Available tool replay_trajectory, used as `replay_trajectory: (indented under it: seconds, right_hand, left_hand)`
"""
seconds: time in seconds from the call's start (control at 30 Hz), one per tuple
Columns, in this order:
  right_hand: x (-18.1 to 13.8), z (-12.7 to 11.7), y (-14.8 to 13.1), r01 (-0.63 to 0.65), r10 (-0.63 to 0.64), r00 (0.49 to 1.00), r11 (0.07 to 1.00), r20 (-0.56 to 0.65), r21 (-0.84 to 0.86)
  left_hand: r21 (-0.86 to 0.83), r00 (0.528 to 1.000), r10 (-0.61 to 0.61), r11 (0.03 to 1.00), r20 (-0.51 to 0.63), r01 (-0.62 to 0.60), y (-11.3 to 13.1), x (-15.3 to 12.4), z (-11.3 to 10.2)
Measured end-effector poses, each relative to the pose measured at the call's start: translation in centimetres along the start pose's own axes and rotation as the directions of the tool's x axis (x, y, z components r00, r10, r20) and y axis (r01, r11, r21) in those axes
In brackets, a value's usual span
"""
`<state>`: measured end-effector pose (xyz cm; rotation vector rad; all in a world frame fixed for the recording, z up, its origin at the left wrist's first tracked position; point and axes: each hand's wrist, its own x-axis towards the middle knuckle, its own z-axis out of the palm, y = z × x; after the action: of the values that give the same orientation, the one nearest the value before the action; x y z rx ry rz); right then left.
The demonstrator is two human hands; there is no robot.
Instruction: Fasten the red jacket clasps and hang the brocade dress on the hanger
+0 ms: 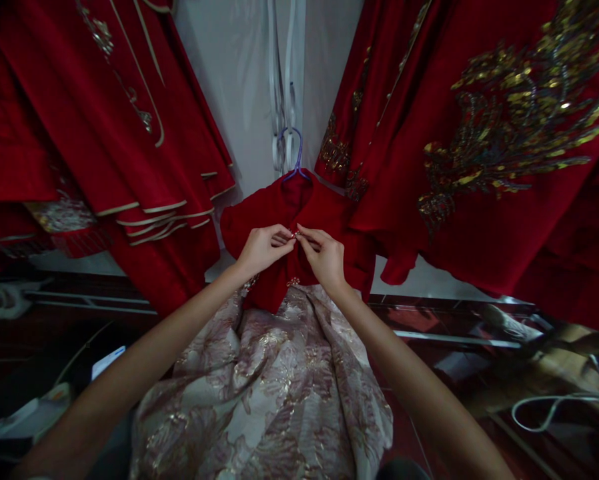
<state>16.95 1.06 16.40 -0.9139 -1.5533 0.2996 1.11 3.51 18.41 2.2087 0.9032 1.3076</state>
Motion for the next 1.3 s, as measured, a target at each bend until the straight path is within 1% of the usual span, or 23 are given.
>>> replay_trajectory:
  seconds: [0.13, 0.3, 0.43, 0.57, 0.77, 0.97, 1.17, 1.3]
  right_hand:
    - [0.0, -0.1, 0.1, -0.012, 0.012, 1.0, 1.0, 0.005, -0.013]
    - [0.4, -0.5, 1.0, -0.055, 0.052, 0.997, 0.997, 0.065, 0.048]
    - [0.7, -0.6, 1.5, -0.088, 0.076, 0.992, 0.989, 0.101, 0.117]
    - [0.6, -0.4, 1.7, -0.07, 0.057, 0.993, 0.988, 0.1, 0.136]
    - [0.5, -0.3, 1.7, -0.021, 0.014, 0.994, 0.998, 0.107, 0.061]
    - [0.9, -0.2, 1.7, -0.031, 0.023, 0.992, 0.997, 0.121, 0.069]
    - [1.4, -0.4, 2.5, -0.041, 0.028, 0.987, 0.996, 0.156, 0.079]
    - [1.6, -0.6, 2.6, -0.036, 0.023, 0.984, 0.997, 0.177, 0.071]
  left_hand:
    - [0.125, 0.999, 0.034, 0.992, 0.019, -0.036, 0.0, 0.6, -0.1]
    - [0.192, 0.993, 0.081, 0.977, 0.083, -0.096, 0.0, 0.9, -0.3]
    - [0.285, 0.982, 0.13, 0.944, 0.14, -0.165, 0.4, 1.4, -0.8]
    - [0.361, 0.961, 0.175, 0.9, 0.214, -0.244, 1.0, 2.1, -1.2]
    - [0.341, 0.938, 0.192, 0.895, 0.288, -0.288, 0.5, 2.4, -1.9]
    - [0.315, 0.925, 0.221, 0.894, 0.309, -0.319, 0.0, 2.8, -2.1]
    - [0.333, 0.915, 0.251, 0.874, 0.315, -0.354, -0.2, 3.2, -1.7]
    - [0.349, 0.906, 0.254, 0.86, 0.338, -0.371, -0.5, 3.3, -1.7]
